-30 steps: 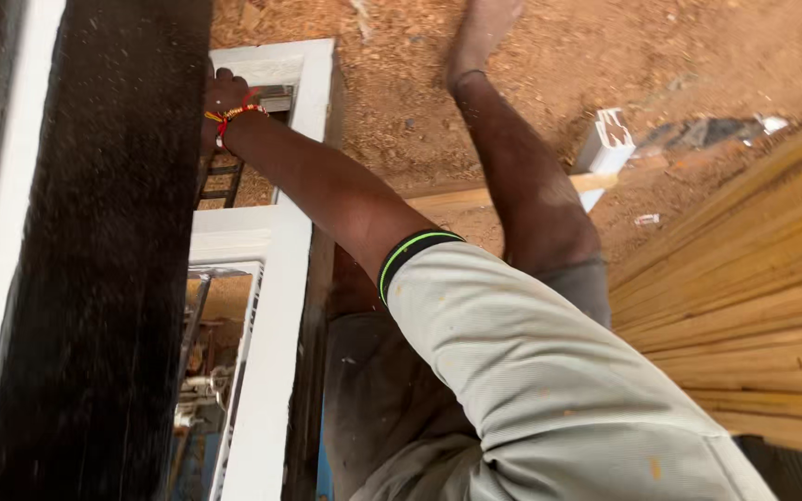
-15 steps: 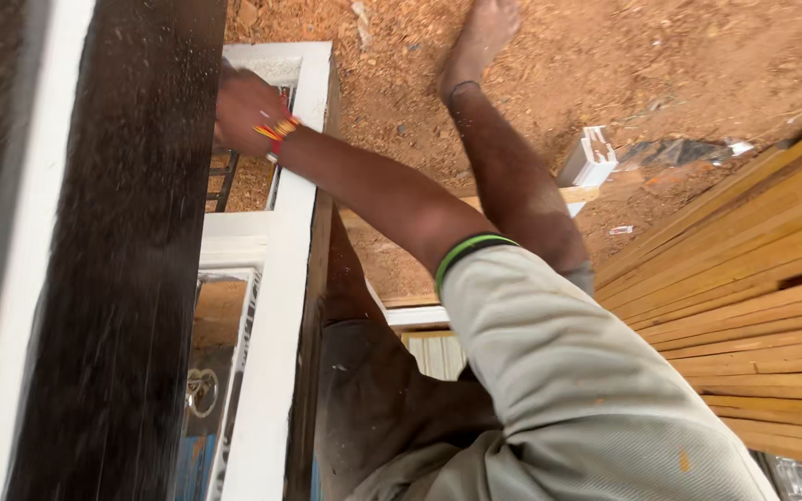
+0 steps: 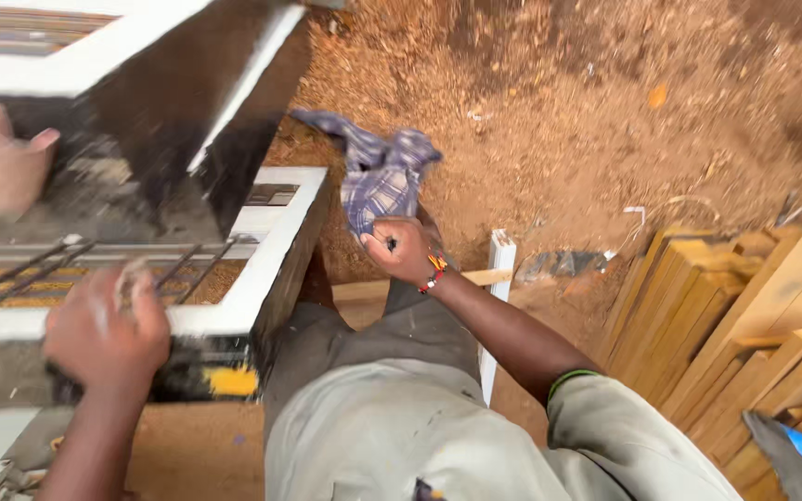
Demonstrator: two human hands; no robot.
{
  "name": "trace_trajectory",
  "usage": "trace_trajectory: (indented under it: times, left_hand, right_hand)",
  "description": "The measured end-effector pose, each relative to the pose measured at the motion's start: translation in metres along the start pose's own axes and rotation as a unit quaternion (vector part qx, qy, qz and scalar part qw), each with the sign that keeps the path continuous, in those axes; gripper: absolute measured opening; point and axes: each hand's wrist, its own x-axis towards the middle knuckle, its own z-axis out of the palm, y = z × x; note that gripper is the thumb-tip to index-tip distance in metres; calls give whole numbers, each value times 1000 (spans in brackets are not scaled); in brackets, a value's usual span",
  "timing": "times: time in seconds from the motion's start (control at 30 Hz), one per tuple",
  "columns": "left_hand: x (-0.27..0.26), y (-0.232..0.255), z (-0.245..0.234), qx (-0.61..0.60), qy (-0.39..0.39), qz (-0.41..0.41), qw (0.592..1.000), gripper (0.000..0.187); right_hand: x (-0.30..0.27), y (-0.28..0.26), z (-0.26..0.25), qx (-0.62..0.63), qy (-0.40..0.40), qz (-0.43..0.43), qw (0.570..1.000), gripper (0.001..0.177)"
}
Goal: The person sits on the floor and uses yellow-handled scissors to cut a piece of plaid fabric into strips. After cutting, the person stands and wipes a metal surface with the fabric.
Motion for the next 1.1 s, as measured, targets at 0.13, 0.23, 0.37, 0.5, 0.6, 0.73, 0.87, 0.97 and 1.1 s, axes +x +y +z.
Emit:
trace_trajectory:
  times: [0.13, 0.23, 0.37, 0.5, 0.6, 0.73, 0.87, 0.97, 1.1]
  left_hand:
    - [-3, 10, -4, -25, 90, -10, 996, 31]
    - [6, 13, -13, 17, 136, -2, 991, 35]
    - [-4, 20, -32, -116, 107, 29, 987, 27]
    - [-44, 62, -66, -373, 79, 248, 891, 52]
    - [-95, 116, -78, -461, 94, 367, 802, 76]
    - [-122, 151, -100, -523, 115, 314, 784, 36]
    - [-124, 128, -146, -489, 181, 318, 792, 26]
    - [-126, 102, -193, -467, 242, 364, 769, 31]
    - [-119, 89, -255, -501, 284, 360, 734, 9]
  right_hand:
    - [-40, -87, -12, 27, 79, -61, 995, 38]
    - [-71, -144, -24, 51, 119, -29, 991, 36]
    - [-120, -220, -35, 90, 163, -61, 981, 41]
    - [-151, -279, -29, 219, 196, -37, 955, 36]
    - [-165, -305, -14, 413, 181, -56, 891, 25]
    - [-178, -335, -4, 453, 162, -72, 873, 15]
    - [-187, -369, -12, 422, 153, -107, 887, 12]
    - [-185, -389, -15, 398, 126, -160, 894, 9]
    - [-183, -415, -11, 379, 125, -297, 868, 8]
